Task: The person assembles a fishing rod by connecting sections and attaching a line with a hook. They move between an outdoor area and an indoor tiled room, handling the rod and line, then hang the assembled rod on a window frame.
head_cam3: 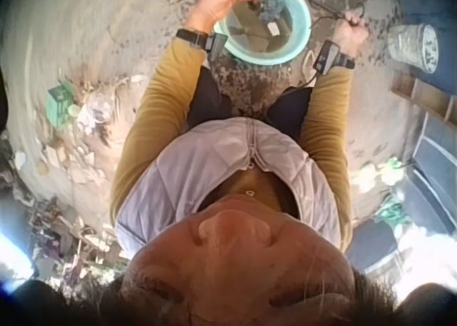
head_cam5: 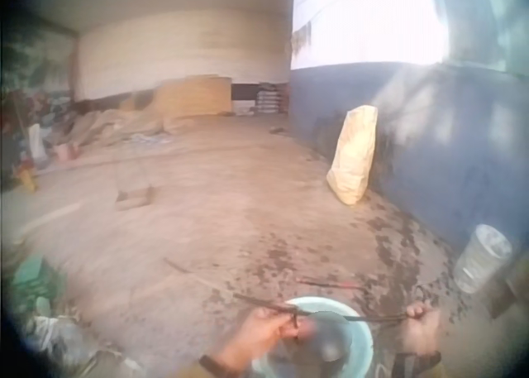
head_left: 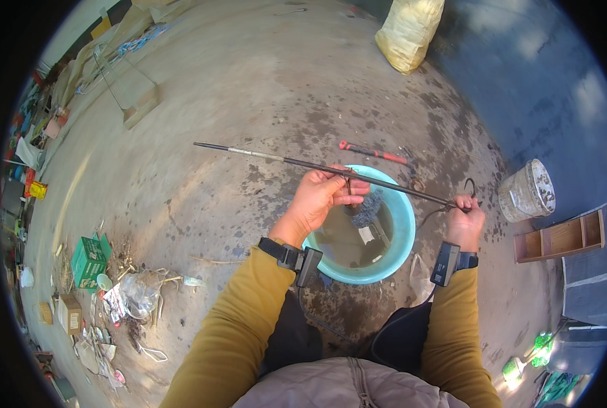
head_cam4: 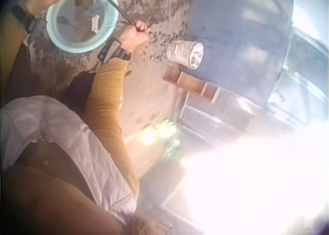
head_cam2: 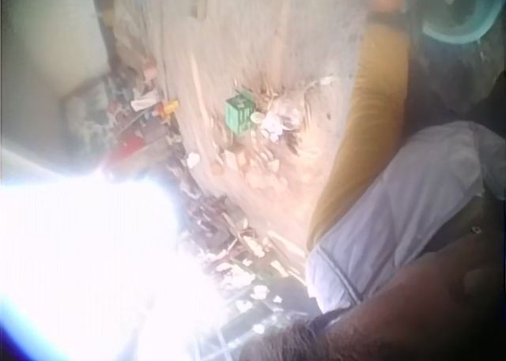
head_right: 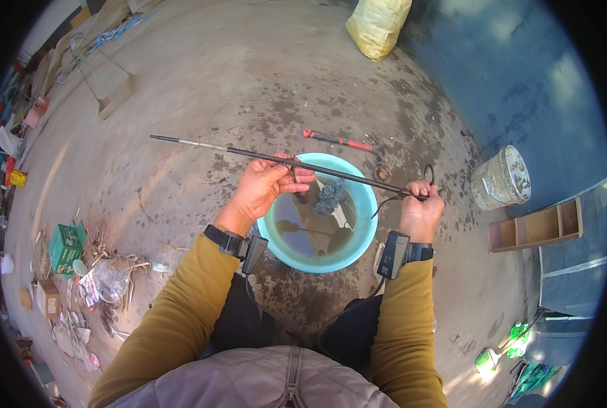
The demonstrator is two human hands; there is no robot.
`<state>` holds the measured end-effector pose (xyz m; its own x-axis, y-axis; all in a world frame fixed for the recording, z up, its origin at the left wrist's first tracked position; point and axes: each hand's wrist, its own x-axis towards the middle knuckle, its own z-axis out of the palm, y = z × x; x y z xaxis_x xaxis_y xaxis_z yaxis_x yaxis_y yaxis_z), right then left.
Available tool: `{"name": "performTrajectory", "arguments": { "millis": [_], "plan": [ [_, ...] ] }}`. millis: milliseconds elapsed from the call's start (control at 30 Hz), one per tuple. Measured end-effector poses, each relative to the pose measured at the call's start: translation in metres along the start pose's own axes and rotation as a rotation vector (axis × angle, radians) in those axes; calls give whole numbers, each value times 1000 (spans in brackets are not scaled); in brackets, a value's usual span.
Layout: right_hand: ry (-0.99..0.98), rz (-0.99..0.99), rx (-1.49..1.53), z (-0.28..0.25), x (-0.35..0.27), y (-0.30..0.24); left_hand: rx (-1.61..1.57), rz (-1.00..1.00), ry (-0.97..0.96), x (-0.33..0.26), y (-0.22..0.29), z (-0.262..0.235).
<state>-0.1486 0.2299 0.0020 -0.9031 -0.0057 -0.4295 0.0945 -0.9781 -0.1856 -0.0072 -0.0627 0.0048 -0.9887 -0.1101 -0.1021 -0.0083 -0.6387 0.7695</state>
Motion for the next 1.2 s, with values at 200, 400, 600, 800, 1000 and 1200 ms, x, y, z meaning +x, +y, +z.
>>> {"name": "performTrajectory", "arguments": {
  "millis": [200, 400, 600, 800, 1000, 1200],
  "plan": [
    [15, 30, -5, -8, 3, 12, 87, 15, -64, 0, -12, 11],
    [8, 20, 58, -12, 5, 14, 197, 50, -139, -2, -11, 9],
    [-50, 17, 15, -6, -11, 35, 246, 134, 0, 3, -23, 19],
    [49, 81, -111, 0, -28, 56, 174, 176, 146, 5, -26, 20],
    [-35, 82, -116, -3, -16, 45, 170, 235, 278, 2, -11, 15],
    [29, 53, -111, -2, -16, 40, 22, 258, 217, 2, -1, 3]
  ]
}}
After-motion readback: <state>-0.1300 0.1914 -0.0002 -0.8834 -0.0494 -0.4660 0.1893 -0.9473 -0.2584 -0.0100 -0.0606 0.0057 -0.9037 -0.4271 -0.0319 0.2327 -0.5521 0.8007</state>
